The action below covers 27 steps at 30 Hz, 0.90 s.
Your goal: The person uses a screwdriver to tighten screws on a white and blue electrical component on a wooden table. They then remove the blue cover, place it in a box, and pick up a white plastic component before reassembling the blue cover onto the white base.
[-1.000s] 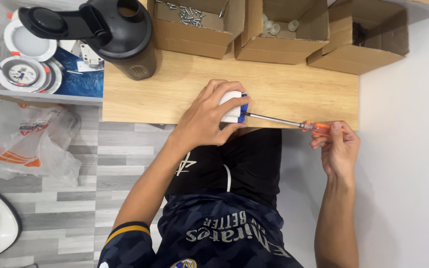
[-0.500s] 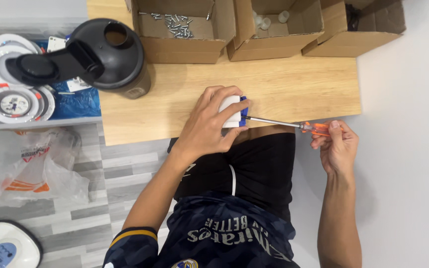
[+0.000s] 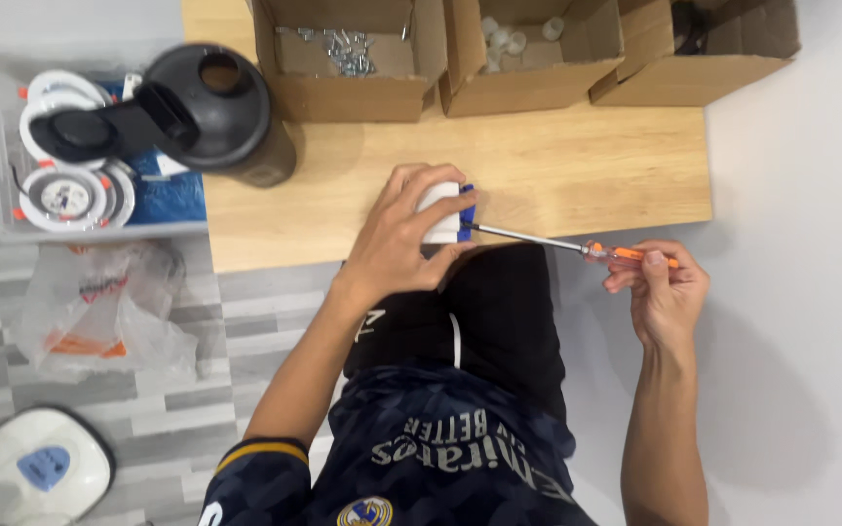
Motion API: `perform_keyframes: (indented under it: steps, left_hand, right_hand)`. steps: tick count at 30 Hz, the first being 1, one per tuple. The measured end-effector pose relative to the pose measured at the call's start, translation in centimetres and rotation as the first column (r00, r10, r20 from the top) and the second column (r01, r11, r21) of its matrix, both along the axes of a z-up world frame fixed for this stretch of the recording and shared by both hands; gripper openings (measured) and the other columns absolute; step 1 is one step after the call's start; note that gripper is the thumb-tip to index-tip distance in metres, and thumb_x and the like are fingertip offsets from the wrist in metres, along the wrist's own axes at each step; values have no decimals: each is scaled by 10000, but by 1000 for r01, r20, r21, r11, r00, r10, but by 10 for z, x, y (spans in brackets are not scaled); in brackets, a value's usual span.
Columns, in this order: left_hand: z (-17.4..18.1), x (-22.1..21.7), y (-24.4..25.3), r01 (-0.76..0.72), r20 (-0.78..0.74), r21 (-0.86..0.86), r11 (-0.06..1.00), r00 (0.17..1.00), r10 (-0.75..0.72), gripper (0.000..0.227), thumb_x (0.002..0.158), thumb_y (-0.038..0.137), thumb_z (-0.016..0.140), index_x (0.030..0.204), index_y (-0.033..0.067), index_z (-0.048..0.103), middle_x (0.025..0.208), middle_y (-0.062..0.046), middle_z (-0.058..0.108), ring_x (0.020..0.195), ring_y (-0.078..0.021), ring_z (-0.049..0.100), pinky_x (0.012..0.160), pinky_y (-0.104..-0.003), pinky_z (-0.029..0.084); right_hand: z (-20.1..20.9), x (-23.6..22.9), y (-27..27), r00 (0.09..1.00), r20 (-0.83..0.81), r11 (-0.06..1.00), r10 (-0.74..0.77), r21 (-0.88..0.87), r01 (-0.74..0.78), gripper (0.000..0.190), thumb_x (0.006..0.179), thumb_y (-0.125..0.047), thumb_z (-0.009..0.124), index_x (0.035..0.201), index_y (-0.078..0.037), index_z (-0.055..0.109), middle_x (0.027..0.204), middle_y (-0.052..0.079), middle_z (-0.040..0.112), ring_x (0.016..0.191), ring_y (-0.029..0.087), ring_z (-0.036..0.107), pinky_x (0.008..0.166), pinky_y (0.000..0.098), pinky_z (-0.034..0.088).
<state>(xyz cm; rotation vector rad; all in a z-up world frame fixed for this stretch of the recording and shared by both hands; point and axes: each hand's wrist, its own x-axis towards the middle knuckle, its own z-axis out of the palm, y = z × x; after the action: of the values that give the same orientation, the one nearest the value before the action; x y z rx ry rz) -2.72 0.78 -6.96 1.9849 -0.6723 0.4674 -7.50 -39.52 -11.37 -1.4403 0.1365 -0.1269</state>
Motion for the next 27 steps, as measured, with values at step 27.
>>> perform_keyframes:
  steps: [27]
  left_hand:
    - [18, 3, -14, -83, -15, 66, 994, 996, 84, 378, 1001, 251, 767, 1301, 24, 740, 1434, -173, 625, 1291, -415, 595, 1135, -599, 509]
  right_hand:
    - [46, 108, -9, 827, 118, 823, 550, -247, -512, 224, 1013, 49, 741, 1191, -11, 618, 1247, 285, 686, 1217, 436, 747, 1007, 498, 744]
